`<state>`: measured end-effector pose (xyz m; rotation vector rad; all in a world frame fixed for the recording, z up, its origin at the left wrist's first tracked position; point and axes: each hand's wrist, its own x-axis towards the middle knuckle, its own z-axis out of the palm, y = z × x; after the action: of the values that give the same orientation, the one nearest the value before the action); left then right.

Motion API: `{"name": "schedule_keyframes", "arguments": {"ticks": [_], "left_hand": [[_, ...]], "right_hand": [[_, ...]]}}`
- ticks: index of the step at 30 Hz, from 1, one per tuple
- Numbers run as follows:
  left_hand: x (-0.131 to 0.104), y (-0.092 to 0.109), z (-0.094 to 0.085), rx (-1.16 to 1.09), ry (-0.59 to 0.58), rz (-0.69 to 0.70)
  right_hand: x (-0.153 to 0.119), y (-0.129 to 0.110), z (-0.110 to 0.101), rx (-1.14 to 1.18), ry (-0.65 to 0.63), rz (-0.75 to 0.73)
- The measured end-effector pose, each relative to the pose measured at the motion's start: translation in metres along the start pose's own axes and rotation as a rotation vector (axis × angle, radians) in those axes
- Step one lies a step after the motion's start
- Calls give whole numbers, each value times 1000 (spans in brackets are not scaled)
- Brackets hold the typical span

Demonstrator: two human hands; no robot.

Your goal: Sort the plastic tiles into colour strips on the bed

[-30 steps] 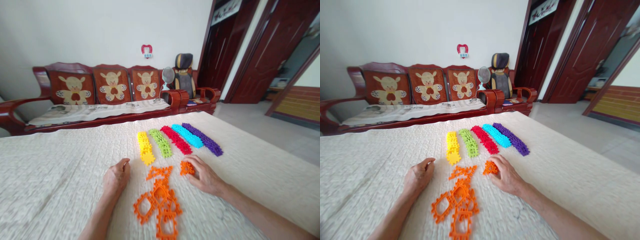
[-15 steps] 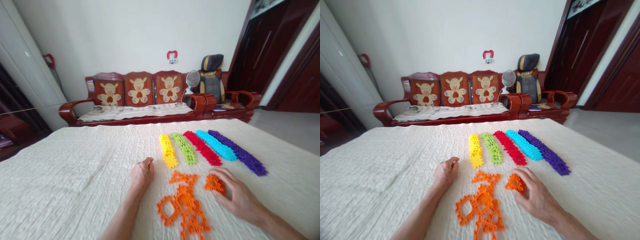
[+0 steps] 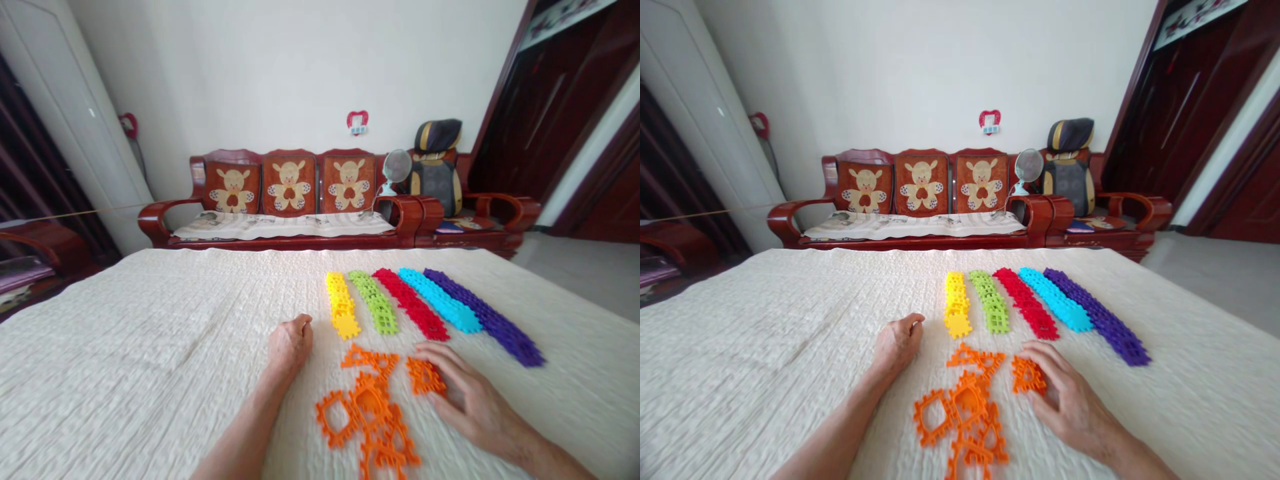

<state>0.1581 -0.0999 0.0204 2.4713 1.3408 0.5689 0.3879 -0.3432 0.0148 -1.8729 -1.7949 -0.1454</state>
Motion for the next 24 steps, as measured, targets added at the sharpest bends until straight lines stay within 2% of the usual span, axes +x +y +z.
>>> {"name": "schedule_keyframes", "arguments": {"ticks": [10, 12, 15, 20, 24], "left_hand": [[-1, 0, -1, 35, 1, 14], [-2, 0, -1, 28, 5, 13], [-1, -2, 0, -20, 32, -4], [6, -11, 5, -301, 178, -37], [13, -20, 9, -572, 358, -149]], "right_hand": [[3, -13, -9, 119, -23, 16], [2, -15, -7, 153, -57, 13], [4, -25, -4, 184, -174, 9], [20, -55, 5, 166, -369, -60], [36, -79, 15, 183, -429, -100]]}}
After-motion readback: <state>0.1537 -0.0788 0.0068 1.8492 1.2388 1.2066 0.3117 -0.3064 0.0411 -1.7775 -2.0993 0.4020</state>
